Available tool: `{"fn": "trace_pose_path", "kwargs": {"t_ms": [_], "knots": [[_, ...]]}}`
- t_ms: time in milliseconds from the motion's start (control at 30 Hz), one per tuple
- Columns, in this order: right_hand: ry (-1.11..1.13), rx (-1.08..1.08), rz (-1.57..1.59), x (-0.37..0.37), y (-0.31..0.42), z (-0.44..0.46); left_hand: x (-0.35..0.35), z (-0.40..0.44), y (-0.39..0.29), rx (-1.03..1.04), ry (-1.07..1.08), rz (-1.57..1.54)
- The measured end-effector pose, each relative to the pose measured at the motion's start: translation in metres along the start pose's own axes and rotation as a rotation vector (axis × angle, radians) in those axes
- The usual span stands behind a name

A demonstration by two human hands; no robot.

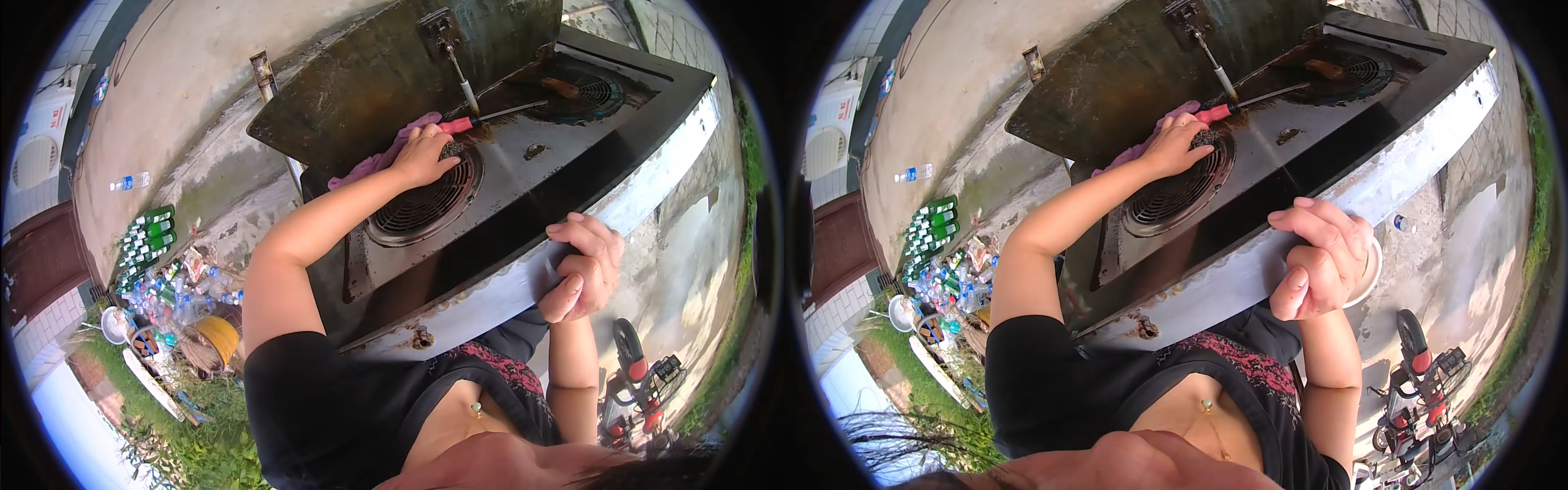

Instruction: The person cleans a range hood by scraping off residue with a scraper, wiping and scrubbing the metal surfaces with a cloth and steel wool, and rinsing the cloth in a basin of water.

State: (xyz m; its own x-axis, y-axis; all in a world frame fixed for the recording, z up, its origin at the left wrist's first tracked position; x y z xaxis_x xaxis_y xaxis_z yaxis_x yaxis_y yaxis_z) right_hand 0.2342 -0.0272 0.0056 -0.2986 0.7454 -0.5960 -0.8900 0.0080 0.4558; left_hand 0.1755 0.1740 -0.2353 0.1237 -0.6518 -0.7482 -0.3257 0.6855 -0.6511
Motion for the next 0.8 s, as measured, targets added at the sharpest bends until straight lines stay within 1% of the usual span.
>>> {"fn": "trace_pose_path", "kwargs": {"t_ms": [100,167,200,300,400,433,533,567,700,800], "knots": [[0.002,-0.001,0.005,0.000,-0.001,0.000,0.010,0.007,0.019,0.044,-0.015,-0.172],[0.005,0.004,-0.001,0.000,0.000,0.000,0.015,0.011,0.024,-0.015,0.032,-0.220],[-0.001,0.003,0.005,-0.001,0.000,0.000,0.012,0.014,0.022,-0.042,0.054,-0.244],[-0.008,0.002,0.016,0.000,0.000,0.000,-0.004,0.005,-0.001,0.033,0.131,-0.282],[0.005,0.012,0.009,0.000,0.000,0.001,-0.004,0.007,-0.002,0.046,0.194,-0.304],[0.015,0.014,0.001,-0.001,0.000,0.000,-0.002,0.012,0.005,0.069,0.067,-0.213],[0.009,0.007,-0.008,0.000,0.000,0.002,0.008,0.028,0.013,-0.133,0.076,-0.117],[0.009,0.010,-0.008,0.000,0.001,0.001,0.011,0.030,0.011,-0.110,0.059,-0.072],[-0.012,-0.003,0.004,0.000,0.000,0.000,-0.003,0.018,-0.004,0.056,0.157,-0.143],[-0.009,-0.009,0.002,0.000,0.000,0.000,0.001,0.025,-0.003,0.128,0.118,-0.111]]}}
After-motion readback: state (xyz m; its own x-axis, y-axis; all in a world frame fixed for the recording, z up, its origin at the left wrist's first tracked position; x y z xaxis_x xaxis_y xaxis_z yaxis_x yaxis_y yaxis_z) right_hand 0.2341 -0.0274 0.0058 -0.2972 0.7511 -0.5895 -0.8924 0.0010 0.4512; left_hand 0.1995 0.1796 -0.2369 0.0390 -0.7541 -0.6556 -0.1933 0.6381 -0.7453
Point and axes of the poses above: each hand's wrist, its own z-axis towards the middle knuckle, its own x-axis out of the palm, y = z × x, the point moved 5 cm from there along z, towards the middle knuckle, and after that the axes turned 2 degrees about x, right-handed, at the moved point
